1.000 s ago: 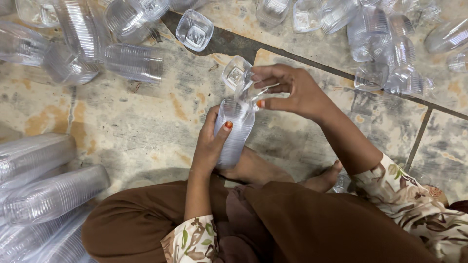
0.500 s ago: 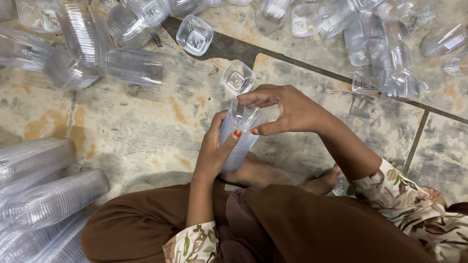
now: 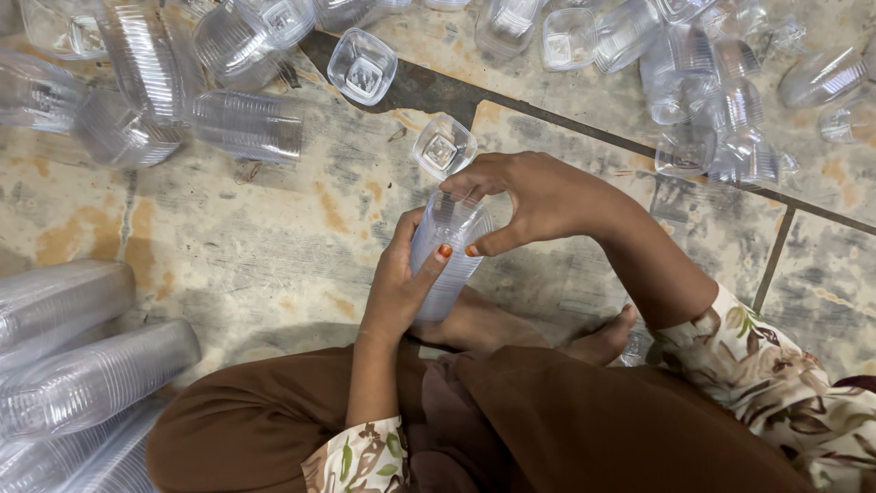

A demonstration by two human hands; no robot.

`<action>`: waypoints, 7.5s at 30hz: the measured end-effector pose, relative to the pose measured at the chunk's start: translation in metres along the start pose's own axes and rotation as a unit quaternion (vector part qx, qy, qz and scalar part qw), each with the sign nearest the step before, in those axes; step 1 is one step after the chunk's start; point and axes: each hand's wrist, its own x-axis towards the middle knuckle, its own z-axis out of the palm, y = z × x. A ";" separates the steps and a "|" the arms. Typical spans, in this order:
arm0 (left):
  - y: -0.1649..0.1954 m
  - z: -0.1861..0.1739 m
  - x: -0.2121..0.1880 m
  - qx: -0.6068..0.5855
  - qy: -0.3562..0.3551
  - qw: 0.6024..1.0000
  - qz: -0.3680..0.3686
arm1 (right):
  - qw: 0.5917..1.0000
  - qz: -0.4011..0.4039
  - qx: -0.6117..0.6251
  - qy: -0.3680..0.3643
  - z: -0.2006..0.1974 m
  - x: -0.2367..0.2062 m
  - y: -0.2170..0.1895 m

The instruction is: The person sits on the floor among scattered clear plastic cups and stacks them one at a time, picking up loose cups and fitting each into a growing stack held in one hand, occasionally reaching aside for the next cup.

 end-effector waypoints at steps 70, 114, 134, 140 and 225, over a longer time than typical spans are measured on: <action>-0.012 -0.001 0.007 0.024 -0.023 0.995 0.091 | 0.970 0.090 0.156 0.166 0.041 0.034 0.073; -0.016 -0.003 0.007 -0.006 -0.003 1.000 0.016 | 0.986 0.037 0.112 0.116 -0.006 -0.012 0.018; -0.014 -0.003 0.005 -0.039 -0.016 0.999 0.017 | 0.998 0.015 0.035 0.055 0.007 -0.010 0.005; -0.012 -0.003 0.005 -0.032 -0.014 0.999 0.023 | 0.999 0.028 -0.010 0.034 0.006 -0.008 0.003; -0.013 -0.004 0.003 -0.018 -0.031 0.999 0.025 | 0.991 -0.052 0.115 0.054 0.041 0.012 -0.005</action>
